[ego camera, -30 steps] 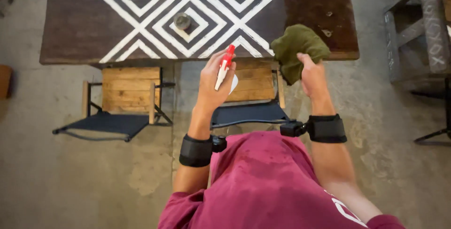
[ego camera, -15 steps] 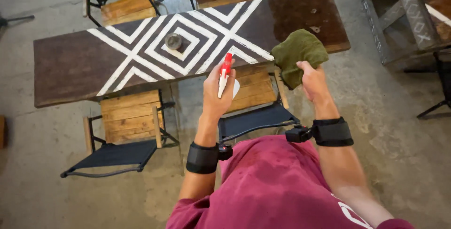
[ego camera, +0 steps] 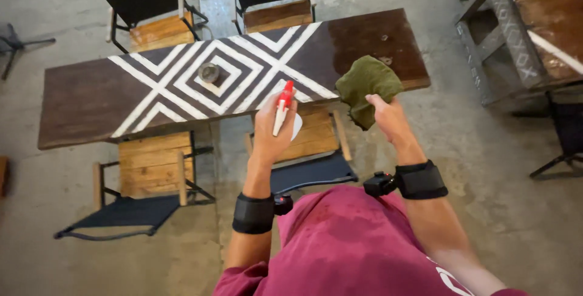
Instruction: The person sprays liquid from a spray bottle onto wooden tables and wipes the surfaces with a green cloth. The person moves between multiple tables, repeating the spray and wipe sequence on each one.
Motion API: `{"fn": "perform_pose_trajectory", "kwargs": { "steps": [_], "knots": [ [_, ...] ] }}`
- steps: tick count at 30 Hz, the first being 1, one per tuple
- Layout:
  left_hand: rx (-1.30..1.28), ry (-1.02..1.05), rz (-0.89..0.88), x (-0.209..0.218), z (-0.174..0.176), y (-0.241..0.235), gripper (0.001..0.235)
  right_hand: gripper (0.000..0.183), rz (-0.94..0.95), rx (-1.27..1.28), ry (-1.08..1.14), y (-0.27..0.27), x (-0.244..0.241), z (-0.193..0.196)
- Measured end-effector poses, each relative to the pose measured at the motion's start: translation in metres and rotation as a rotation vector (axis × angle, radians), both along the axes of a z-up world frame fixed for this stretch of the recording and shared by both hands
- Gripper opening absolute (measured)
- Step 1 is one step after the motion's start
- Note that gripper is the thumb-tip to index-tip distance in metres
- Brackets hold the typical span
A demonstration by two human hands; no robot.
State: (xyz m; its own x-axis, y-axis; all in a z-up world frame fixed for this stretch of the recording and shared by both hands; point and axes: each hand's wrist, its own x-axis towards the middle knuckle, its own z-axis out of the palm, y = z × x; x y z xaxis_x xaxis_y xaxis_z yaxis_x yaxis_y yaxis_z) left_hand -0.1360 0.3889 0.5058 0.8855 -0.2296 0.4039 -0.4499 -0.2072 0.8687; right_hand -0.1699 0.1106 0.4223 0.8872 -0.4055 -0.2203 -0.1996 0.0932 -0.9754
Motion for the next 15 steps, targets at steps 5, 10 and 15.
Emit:
{"fn": "perform_pose_trajectory", "kwargs": {
  "steps": [5,10,15],
  "knots": [
    [0.02,-0.022,0.111,-0.024,0.001,-0.072,0.021,0.041,0.149,-0.029,-0.083,-0.083,-0.003,-0.019],
    [-0.028,0.006,0.2,-0.04,-0.005,-0.127,0.021,0.048,0.298,0.041,-0.153,-0.128,0.0,0.0],
    [-0.025,0.005,0.2,-0.058,0.009,-0.154,0.022,0.043,0.353,0.107,-0.1,-0.142,0.011,0.007]
  ]
}}
